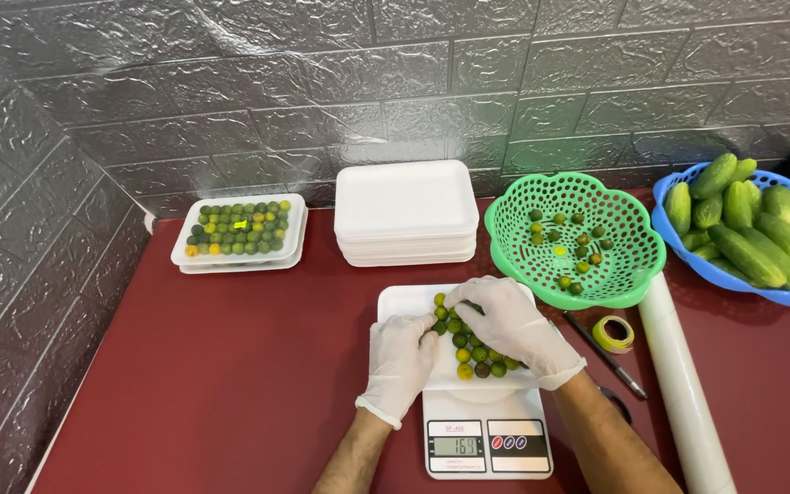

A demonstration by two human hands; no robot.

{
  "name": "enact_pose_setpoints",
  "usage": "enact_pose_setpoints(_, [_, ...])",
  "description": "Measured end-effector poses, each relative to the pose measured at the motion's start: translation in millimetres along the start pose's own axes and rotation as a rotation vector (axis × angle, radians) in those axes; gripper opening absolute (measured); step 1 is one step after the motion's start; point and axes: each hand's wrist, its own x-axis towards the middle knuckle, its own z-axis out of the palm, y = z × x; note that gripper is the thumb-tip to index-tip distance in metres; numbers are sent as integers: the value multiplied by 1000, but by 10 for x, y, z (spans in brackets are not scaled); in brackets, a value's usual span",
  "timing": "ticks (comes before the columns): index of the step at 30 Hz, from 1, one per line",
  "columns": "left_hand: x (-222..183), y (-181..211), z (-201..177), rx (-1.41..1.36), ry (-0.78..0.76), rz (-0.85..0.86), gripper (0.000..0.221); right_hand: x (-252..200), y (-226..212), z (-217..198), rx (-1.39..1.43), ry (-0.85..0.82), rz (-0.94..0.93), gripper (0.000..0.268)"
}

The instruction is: Arranging small green fruits from a basket onto a tray placed on a digital scale for weighing and packaging.

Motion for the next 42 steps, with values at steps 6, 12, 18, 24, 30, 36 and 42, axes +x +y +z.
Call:
enact_pose_setpoints(6, [-13,-12,10,-6,21,15,23,-15,-53,-75,54,7,-1,10])
enact_pose_setpoints(12, [-10,79,-87,-10,-15,-18,25,20,141,15,138,55,-25,15])
enact_pose_setpoints(18, [-2,-15,-36,-41,-52,-44,25,-36,255,-311,310,132,89,20])
enact_pose_setpoints(24, [30,128,-262,-108,-72,-94,25,-105,580,-605,329,310,240,24])
enact_pose_setpoints(30, [135,131,-312,-91,-64,-112,22,-156,1125,-695,240,393,451,20])
enact_pose_setpoints(36, [412,365,-466,-121,-63,-77,20,-254,1093,-890,78,351,661,25])
enact_pose_setpoints(42, [807,893,-230,-176,-51,41,20,-111,2047,-580,-244,261,789,29])
